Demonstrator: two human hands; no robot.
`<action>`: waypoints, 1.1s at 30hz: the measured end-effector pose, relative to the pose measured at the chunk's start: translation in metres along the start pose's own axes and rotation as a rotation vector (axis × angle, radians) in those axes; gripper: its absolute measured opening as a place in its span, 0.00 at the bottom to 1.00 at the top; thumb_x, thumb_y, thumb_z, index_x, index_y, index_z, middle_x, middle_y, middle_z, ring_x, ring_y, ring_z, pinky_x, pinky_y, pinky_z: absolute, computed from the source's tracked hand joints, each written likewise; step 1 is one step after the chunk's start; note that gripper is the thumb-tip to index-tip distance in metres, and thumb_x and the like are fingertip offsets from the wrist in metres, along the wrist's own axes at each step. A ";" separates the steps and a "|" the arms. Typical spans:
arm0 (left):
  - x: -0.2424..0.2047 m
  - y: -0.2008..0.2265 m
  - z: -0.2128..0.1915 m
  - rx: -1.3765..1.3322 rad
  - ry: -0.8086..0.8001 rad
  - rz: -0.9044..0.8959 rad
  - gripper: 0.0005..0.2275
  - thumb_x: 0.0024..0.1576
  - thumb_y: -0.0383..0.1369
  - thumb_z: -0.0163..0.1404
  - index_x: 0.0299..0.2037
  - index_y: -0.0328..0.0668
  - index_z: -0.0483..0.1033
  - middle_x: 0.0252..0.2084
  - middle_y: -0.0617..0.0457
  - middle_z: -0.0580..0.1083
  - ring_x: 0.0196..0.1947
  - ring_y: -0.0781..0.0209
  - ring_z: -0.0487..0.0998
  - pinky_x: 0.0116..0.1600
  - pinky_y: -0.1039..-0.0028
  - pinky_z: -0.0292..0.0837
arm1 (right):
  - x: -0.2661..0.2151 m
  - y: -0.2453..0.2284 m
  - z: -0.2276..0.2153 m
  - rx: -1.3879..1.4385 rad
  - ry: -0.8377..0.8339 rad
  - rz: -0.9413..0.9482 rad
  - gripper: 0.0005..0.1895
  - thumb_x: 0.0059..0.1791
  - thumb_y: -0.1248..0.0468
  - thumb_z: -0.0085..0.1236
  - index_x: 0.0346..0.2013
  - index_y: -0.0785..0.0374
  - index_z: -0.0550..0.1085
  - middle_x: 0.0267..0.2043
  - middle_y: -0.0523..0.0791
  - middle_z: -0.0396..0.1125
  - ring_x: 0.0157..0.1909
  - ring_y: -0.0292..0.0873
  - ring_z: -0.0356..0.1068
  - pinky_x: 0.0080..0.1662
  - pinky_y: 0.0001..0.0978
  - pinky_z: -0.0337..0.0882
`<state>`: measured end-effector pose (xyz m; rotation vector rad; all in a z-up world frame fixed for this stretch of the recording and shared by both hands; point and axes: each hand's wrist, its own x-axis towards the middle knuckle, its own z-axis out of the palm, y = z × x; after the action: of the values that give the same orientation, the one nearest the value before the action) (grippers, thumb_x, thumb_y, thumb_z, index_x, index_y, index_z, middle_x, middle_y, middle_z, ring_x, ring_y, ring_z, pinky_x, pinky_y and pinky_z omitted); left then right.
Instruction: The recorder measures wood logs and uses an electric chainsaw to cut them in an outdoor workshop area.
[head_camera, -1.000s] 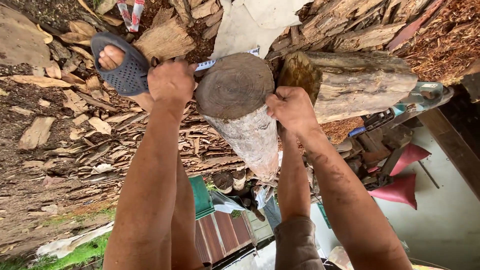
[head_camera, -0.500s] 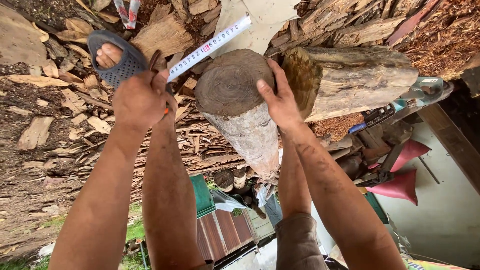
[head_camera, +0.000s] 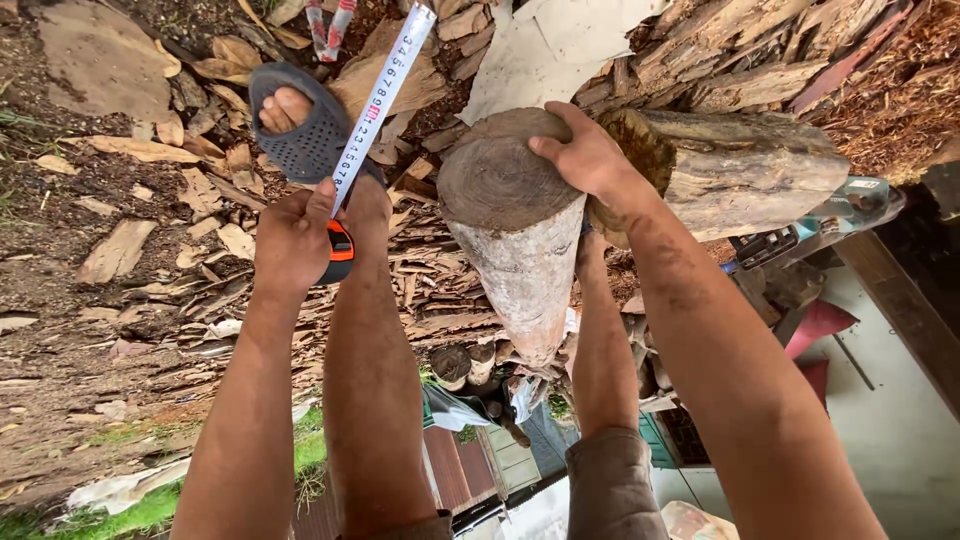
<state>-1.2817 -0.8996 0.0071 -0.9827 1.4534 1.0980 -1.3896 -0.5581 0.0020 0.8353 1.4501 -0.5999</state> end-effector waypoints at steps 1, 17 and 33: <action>-0.001 -0.004 -0.004 -0.005 0.011 -0.014 0.23 0.66 0.49 0.47 0.29 0.37 0.78 0.19 0.58 0.70 0.18 0.70 0.67 0.25 0.76 0.63 | -0.003 -0.017 0.003 -0.218 -0.017 0.126 0.38 0.51 0.51 0.54 0.75 0.53 0.55 0.75 0.48 0.56 0.76 0.47 0.56 0.74 0.37 0.55; -0.004 -0.028 -0.027 0.023 0.149 0.010 0.22 0.69 0.47 0.48 0.30 0.35 0.78 0.19 0.55 0.68 0.19 0.66 0.66 0.26 0.73 0.60 | -0.087 -0.009 0.113 -1.048 -0.408 -0.532 0.50 0.51 0.33 0.41 0.75 0.61 0.44 0.80 0.50 0.33 0.81 0.50 0.26 0.76 0.46 0.29; -0.064 -0.049 -0.043 -0.159 0.250 -0.111 0.21 0.69 0.47 0.46 0.37 0.33 0.78 0.26 0.51 0.74 0.19 0.65 0.71 0.24 0.74 0.67 | -0.092 0.107 -0.059 -0.302 0.426 -0.023 0.34 0.51 0.52 0.56 0.70 0.59 0.60 0.71 0.53 0.57 0.66 0.55 0.59 0.56 0.47 0.66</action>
<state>-1.2355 -0.9518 0.0661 -1.3371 1.5051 1.0494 -1.3466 -0.4596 0.1106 0.7320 1.8832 -0.2120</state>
